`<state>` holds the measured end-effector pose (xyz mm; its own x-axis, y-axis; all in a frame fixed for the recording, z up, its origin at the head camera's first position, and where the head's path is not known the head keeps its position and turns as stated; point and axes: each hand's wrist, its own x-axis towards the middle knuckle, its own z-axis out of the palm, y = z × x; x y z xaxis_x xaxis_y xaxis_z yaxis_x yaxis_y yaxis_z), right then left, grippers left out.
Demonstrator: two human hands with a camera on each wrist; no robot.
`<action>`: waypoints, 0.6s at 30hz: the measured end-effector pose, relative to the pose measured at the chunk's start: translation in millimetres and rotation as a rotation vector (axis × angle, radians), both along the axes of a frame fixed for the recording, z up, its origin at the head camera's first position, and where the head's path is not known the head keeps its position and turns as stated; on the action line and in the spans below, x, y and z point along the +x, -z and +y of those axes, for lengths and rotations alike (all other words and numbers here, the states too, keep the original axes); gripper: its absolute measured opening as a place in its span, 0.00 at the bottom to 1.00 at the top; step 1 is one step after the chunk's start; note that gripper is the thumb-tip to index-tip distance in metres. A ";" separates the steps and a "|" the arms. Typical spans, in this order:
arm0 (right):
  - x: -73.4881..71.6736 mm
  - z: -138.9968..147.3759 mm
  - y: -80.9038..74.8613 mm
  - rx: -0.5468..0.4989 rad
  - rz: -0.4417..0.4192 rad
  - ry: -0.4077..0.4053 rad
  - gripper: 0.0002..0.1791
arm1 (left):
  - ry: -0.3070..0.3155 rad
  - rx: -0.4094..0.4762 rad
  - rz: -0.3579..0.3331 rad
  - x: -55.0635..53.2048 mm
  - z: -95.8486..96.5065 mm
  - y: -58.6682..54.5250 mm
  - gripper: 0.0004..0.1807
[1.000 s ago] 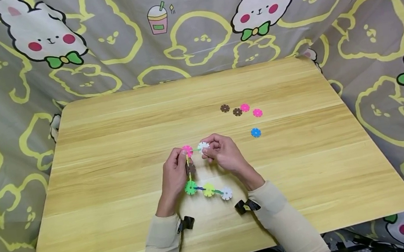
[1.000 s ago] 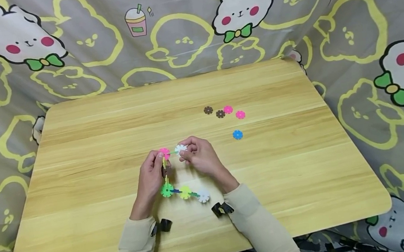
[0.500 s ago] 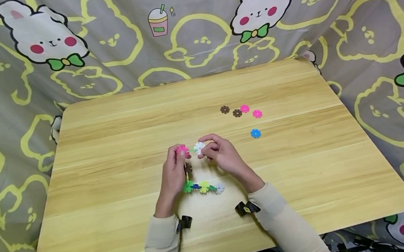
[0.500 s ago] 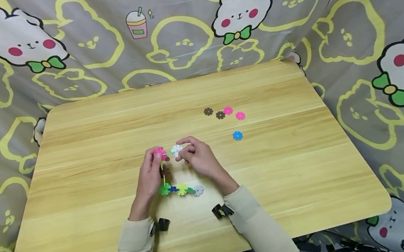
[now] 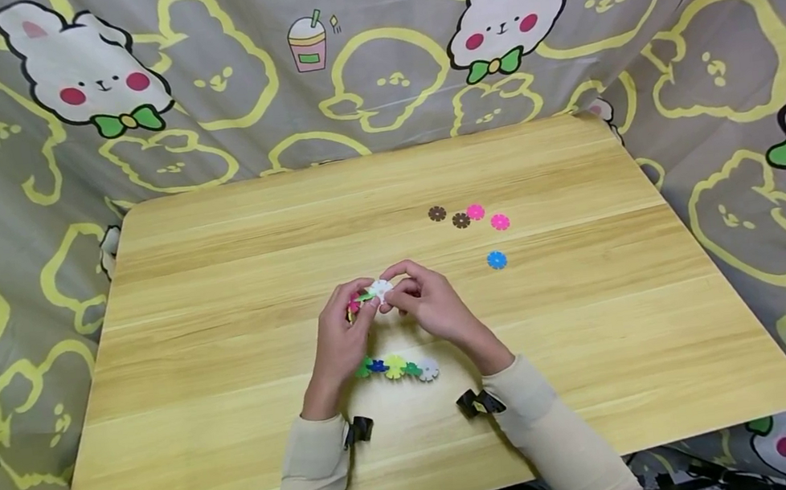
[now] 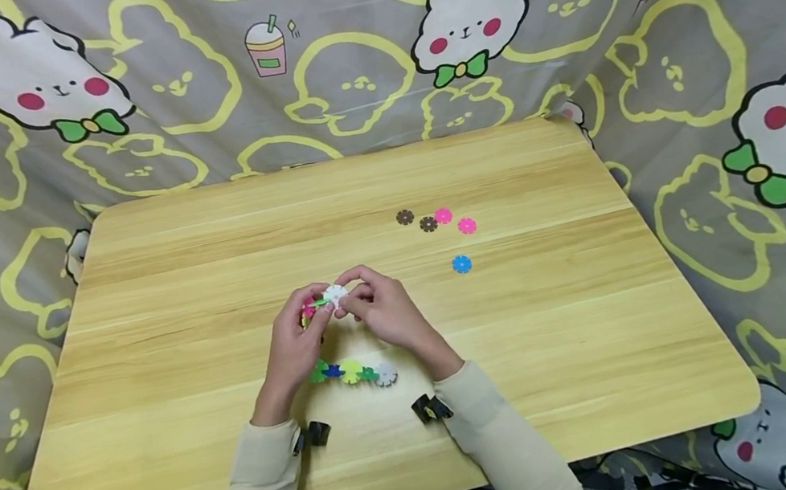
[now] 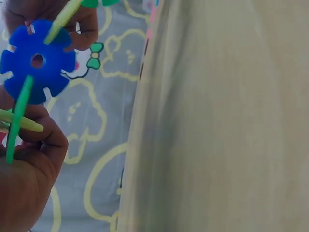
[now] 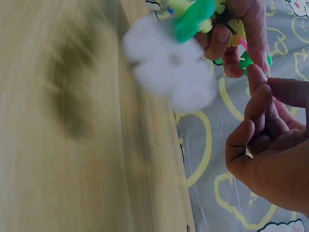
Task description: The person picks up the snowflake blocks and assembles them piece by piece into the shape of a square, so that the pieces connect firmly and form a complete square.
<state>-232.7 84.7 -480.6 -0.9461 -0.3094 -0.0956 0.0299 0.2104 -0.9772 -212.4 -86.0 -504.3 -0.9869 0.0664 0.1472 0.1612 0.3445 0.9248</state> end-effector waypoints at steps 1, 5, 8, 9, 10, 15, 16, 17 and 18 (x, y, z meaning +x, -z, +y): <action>-0.1 1.1 0.3 0.007 0.004 -0.010 0.11 | 0.000 0.006 -0.016 0.4 0.3 -1.0 0.15; -1.0 8.4 1.1 0.030 0.010 -0.034 0.11 | 0.002 0.038 -0.076 4.9 2.6 -15.9 0.15; -3.4 18.9 3.0 0.048 0.009 -0.004 0.12 | -0.006 0.070 -0.102 9.7 3.7 -30.8 0.15; -4.7 23.6 3.3 0.070 0.013 0.015 0.12 | -0.006 0.081 -0.105 11.0 3.7 -34.7 0.15; -6.1 28.7 3.4 0.090 0.019 0.037 0.13 | -0.007 0.090 -0.108 11.9 3.5 -37.4 0.16; -15.1 59.2 7.6 0.221 0.047 0.152 0.15 | -0.017 0.128 -0.142 12.0 1.6 -34.7 0.16; -16.9 65.5 8.9 0.259 0.056 0.180 0.15 | -0.021 0.135 -0.152 12.0 1.5 -34.4 0.16; -18.9 71.7 10.2 0.303 0.060 0.208 0.15 | -0.023 0.141 -0.160 12.1 1.5 -34.3 0.16; -20.5 77.7 11.0 0.350 0.063 0.234 0.15 | -0.025 0.144 -0.163 12.2 1.5 -34.5 0.16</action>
